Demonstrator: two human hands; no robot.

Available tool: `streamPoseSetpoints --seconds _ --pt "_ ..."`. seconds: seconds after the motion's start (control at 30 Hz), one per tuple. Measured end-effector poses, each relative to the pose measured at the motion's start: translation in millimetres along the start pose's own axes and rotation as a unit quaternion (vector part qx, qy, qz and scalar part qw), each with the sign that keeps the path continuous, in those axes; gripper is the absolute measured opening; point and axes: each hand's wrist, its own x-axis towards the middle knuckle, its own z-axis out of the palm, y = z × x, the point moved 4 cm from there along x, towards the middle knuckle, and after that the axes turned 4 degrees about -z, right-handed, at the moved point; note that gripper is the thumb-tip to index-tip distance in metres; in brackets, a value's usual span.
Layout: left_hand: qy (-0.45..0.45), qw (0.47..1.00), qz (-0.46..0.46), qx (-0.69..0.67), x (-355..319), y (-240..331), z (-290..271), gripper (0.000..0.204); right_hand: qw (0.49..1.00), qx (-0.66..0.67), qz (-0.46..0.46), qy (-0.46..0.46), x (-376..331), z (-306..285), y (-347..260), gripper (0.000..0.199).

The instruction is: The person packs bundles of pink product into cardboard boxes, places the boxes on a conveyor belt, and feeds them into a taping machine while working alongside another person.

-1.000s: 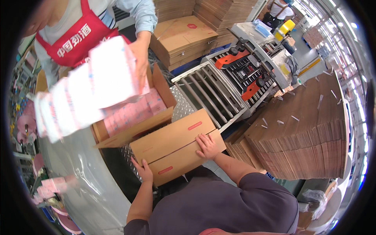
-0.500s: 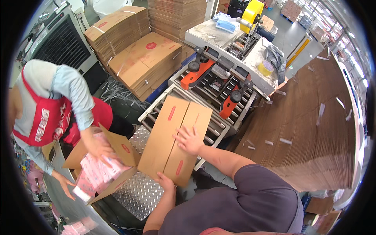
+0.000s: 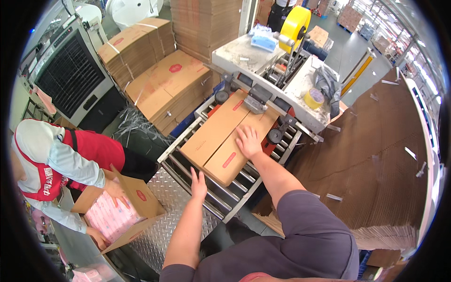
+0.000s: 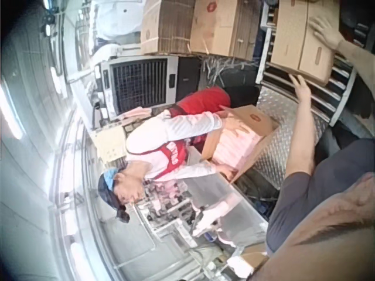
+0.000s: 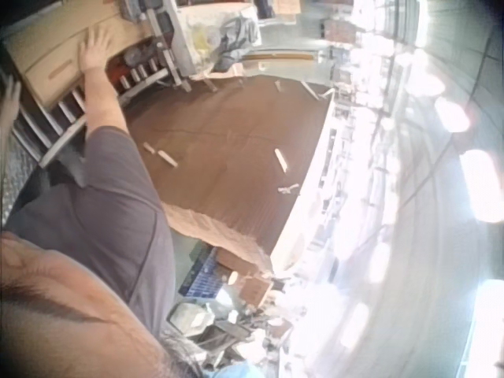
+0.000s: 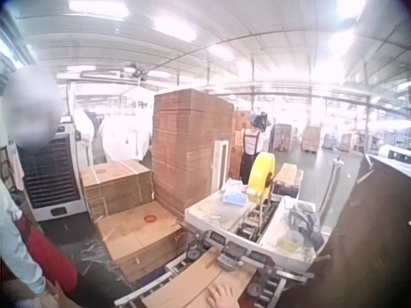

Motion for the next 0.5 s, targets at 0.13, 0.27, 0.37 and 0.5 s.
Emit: streamPoseSetpoints --seconds 0.13,0.27,0.37,0.5 --pt "-0.22 0.973 -0.012 -0.071 -73.1 -93.1 -17.9 0.04 0.987 0.152 0.003 0.051 -105.2 -35.0 -42.5 0.036" --pt "-0.25 0.915 -0.315 -0.021 -171.1 -236.2 -85.1 0.031 0.979 0.186 0.087 -0.017 -219.7 -130.2 -70.7 0.023" --pt "-0.324 0.891 -0.316 0.016 -194.6 -325.7 -143.9 0.034 0.988 0.081 0.004 0.13 -239.9 -292.0 -112.8 0.022" --pt "-0.321 0.932 -0.094 0.143 -202.7 -358.1 -220.5 0.036 0.897 -0.244 -0.074 0.361 -264.5 -525.1 -159.9 0.039"
